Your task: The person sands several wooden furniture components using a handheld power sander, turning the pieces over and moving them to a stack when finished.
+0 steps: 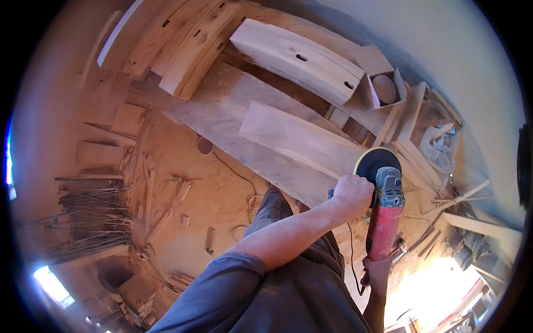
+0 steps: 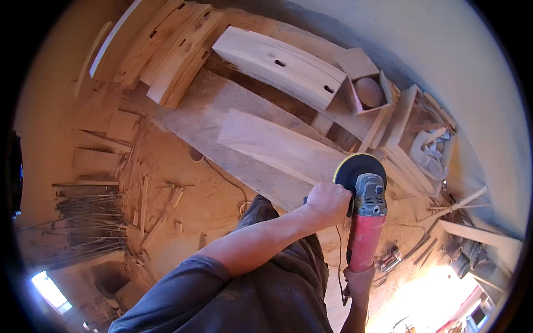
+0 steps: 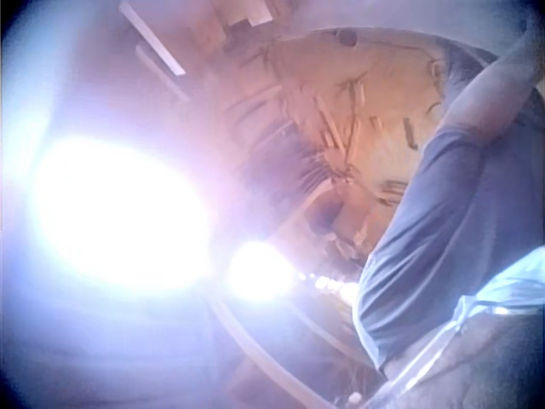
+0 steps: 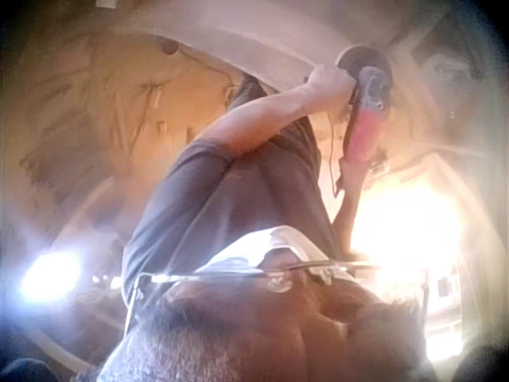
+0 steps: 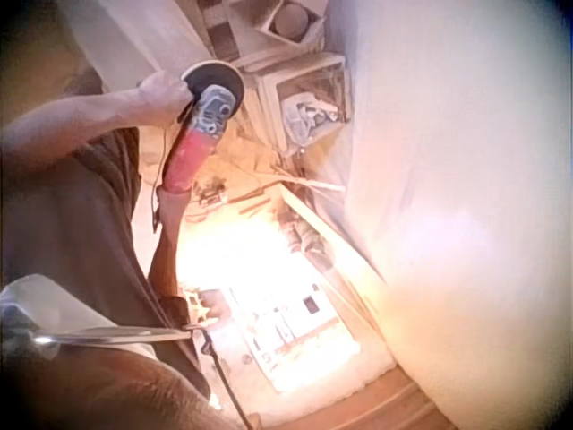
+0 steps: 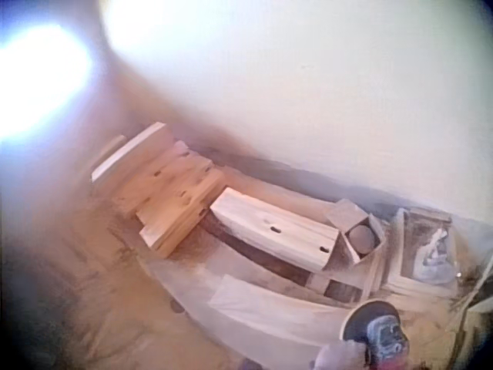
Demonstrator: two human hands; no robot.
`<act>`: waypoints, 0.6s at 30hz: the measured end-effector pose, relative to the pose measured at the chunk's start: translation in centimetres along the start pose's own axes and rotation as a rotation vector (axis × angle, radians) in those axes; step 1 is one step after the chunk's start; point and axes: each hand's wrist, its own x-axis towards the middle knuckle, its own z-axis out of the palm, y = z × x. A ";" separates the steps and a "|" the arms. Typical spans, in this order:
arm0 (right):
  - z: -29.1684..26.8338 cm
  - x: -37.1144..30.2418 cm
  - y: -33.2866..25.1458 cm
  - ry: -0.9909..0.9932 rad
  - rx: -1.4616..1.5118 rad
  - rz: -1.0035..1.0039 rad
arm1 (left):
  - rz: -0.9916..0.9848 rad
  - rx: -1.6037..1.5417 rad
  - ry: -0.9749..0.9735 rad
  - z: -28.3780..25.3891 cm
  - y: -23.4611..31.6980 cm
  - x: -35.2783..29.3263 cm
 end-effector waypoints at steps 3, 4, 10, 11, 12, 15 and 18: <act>2.0 0.8 -1.1 -0.029 -0.004 -0.046 | -0.096 -0.011 0.022 -1.8 -2.5 -1.0; 2.6 1.7 -0.5 -0.018 -0.093 -0.102 | -0.129 -0.016 0.026 -2.6 -3.4 -1.4; 8.6 0.1 -10.8 -0.147 -0.263 -0.054 | -0.292 -0.061 0.075 -7.4 -10.6 -4.6; 9.7 -1.6 -14.6 -0.189 -0.250 0.043 | -0.320 -0.058 0.095 -8.2 -11.9 -5.3; 10.6 -1.5 -15.0 -0.211 -0.244 -0.025 | -0.342 -0.053 0.108 -9.1 -13.0 -6.0; 13.9 -0.4 -16.0 -0.249 -0.239 -0.245 | -0.401 -0.037 0.158 -11.8 -17.0 -7.8; 18.1 -0.5 -18.8 -0.252 -0.270 -0.455 | -0.475 -0.022 0.190 -14.0 -21.0 -9.9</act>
